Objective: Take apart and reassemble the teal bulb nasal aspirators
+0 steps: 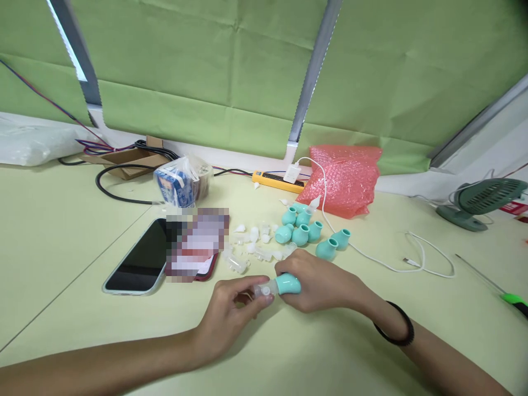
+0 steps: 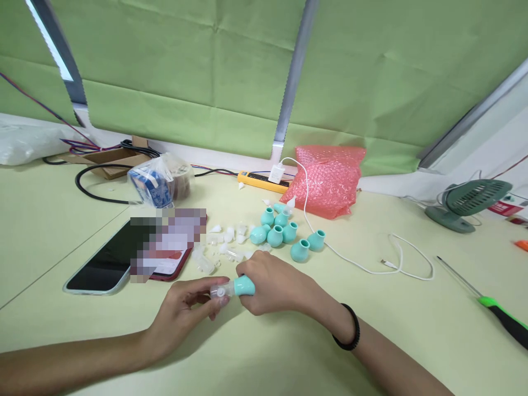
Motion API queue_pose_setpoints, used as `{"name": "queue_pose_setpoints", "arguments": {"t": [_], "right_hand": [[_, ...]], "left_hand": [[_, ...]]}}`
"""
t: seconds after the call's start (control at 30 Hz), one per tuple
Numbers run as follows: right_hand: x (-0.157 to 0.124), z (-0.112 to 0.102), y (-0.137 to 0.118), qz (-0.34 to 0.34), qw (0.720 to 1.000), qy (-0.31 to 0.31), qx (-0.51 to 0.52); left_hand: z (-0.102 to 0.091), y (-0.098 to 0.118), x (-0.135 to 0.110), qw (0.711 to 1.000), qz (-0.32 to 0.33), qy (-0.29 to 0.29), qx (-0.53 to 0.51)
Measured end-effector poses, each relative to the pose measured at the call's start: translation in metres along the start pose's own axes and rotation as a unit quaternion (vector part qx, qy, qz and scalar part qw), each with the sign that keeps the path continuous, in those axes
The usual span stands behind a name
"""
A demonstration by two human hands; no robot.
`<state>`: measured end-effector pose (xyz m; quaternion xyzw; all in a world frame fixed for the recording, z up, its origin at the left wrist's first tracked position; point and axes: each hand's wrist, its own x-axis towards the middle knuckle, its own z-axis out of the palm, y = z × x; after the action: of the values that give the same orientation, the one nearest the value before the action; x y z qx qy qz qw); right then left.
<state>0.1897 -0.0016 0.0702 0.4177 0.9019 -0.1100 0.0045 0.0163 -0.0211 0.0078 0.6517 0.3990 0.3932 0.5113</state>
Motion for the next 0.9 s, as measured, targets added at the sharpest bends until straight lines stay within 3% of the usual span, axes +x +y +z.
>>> {"name": "queue_pose_setpoints", "arguments": {"t": [0.23,0.6,0.9], "right_hand": [[-0.002,0.005,-0.01,0.018,0.992,0.045,-0.115],[-0.001,0.008,-0.016,0.015,0.983,0.037,-0.181],[0.0,0.02,-0.015,-0.028,0.962,0.073,-0.263]], "left_hand": [[0.0,0.0,0.0,0.996,-0.007,-0.046,-0.083],[-0.002,0.001,-0.003,0.995,-0.031,-0.073,-0.065],[-0.002,0.002,0.003,0.991,-0.067,-0.108,-0.05]]}}
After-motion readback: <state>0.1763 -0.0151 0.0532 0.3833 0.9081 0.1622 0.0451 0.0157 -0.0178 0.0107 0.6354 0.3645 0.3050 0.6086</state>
